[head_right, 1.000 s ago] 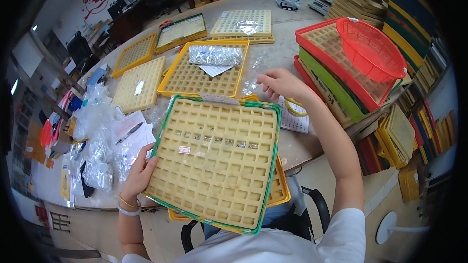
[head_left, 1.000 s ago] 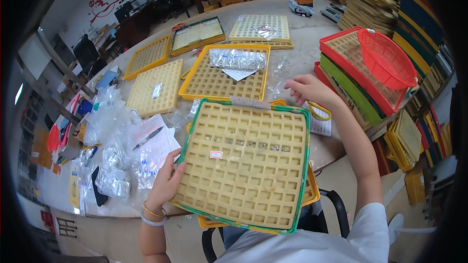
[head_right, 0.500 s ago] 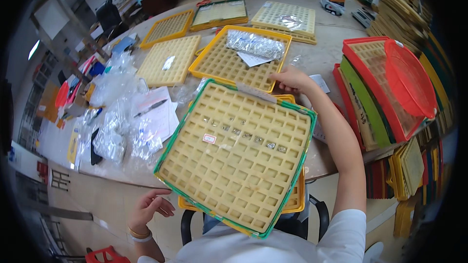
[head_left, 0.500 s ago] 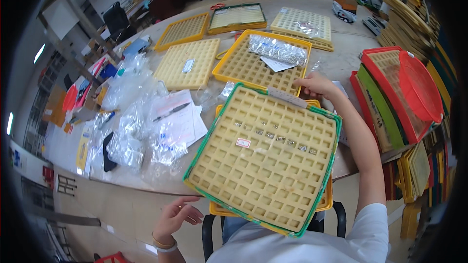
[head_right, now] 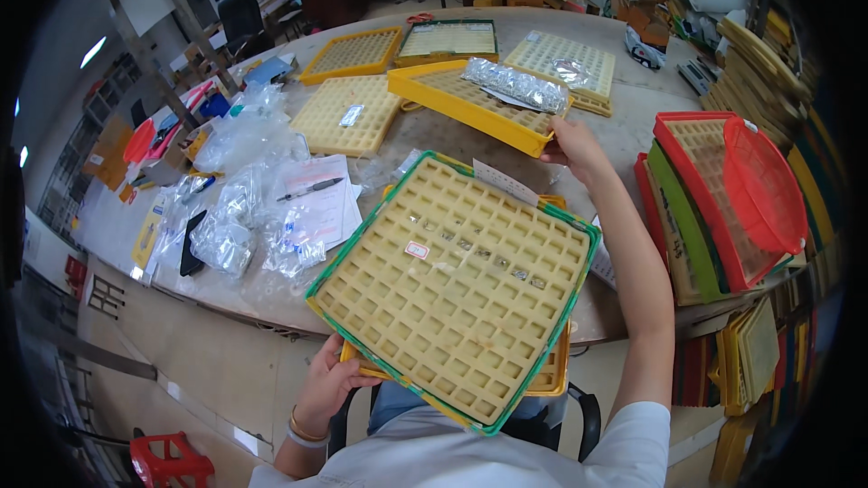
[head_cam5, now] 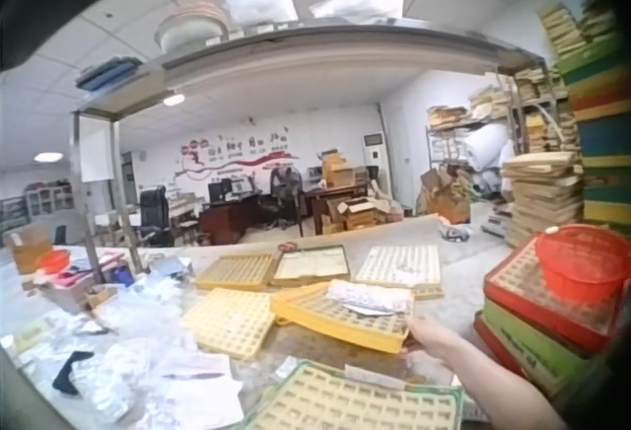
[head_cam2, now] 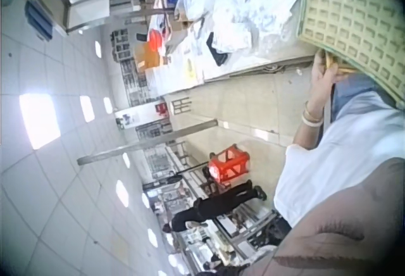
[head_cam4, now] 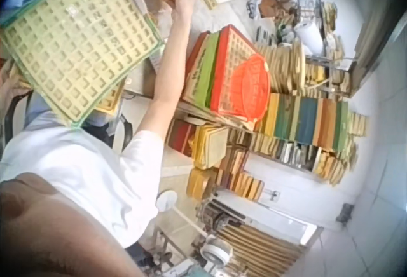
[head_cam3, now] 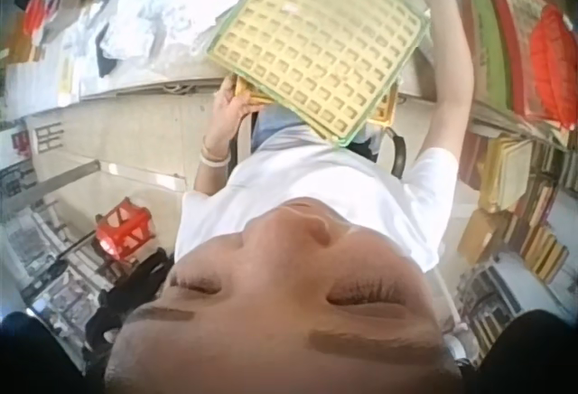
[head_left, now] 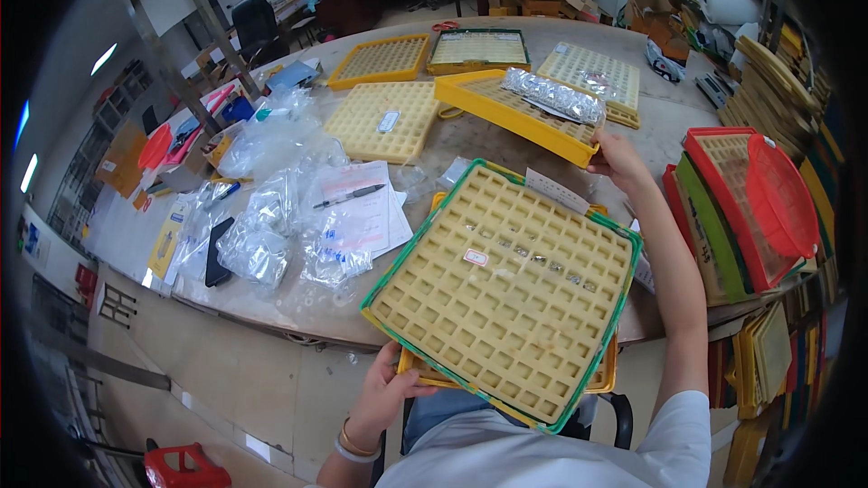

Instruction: The person cuts open a plastic bag containing silver-colored beaded chains and pours them into a yellow grid tray. They then pick up the chains one by one and arrange them neatly into the individual compartments of the tray.

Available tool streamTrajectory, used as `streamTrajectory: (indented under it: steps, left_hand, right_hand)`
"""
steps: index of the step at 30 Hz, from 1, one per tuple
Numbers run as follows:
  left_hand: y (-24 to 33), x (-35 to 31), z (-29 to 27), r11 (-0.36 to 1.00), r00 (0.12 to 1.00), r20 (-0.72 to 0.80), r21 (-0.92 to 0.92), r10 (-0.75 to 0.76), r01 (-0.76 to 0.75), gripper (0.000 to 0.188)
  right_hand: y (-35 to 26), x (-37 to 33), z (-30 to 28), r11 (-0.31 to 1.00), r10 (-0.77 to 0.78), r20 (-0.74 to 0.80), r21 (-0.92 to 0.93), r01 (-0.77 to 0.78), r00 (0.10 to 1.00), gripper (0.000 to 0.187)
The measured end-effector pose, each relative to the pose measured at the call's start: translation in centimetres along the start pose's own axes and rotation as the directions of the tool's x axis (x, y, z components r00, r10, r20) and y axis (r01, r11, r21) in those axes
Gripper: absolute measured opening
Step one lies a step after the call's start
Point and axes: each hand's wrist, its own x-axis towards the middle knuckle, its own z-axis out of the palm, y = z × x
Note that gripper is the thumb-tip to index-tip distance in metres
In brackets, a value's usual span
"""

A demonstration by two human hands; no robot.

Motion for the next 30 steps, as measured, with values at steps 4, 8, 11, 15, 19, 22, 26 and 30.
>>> streamTrajectory:
  steps: [4,8,11,15,19,22,26,30]
  left_hand:
    - [0.4,0.0,0.1,0.995,1.0,-0.018,-0.102,0.016,-0.018,0.055]
    - [1.4,-0.6,-0.7,0.977,0.994,-0.023,-0.183,0.111,-0.113,0.055]
    - [3.1,0.1,-2.0,0.95,0.984,-0.021,-0.259,0.174,-0.174,0.054]
    - [6.6,0.8,-3.0,0.884,0.934,-0.086,-0.304,0.346,-0.355,0.051]
    - [11.5,2.3,-7.8,0.821,0.879,-0.059,-0.333,0.473,-0.464,0.038]
    - [15.7,4.9,-10.7,0.802,0.84,-0.162,-0.253,0.517,-0.542,0.034]
    - [20.7,9.9,-9.9,0.78,0.775,-0.27,-0.115,0.571,-0.615,0.04]
    - [22.6,14.6,-7.5,0.748,0.742,-0.265,-0.102,0.616,-0.656,0.037]
  right_hand:
    - [-1.2,-1.4,-0.2,0.995,-0.073,0.013,0.063,0.072,0.997,0.032]
    - [-4.3,-4.8,-1.4,0.987,-0.161,-0.084,-0.019,0.16,0.983,0.031]
    - [-7.5,-6.9,-2.8,0.973,-0.232,-0.151,-0.05,0.227,0.961,0.028]
    - [-10.6,-10.2,-6.5,0.945,-0.327,-0.108,-0.055,0.323,0.939,0.024]
    - [-11.8,-11.9,-8.8,0.92,-0.389,-0.125,-0.094,0.38,0.913,0.029]
    - [-11.6,-13.8,-8.6,0.914,-0.404,-0.165,-0.124,0.387,0.9,0.028]
    - [-8.6,-15.7,-7.8,0.922,-0.377,-0.201,-0.179,0.344,0.904,0.026]
    - [-3.5,-18.3,-7.1,0.945,-0.295,-0.158,-0.19,0.264,0.942,0.021]
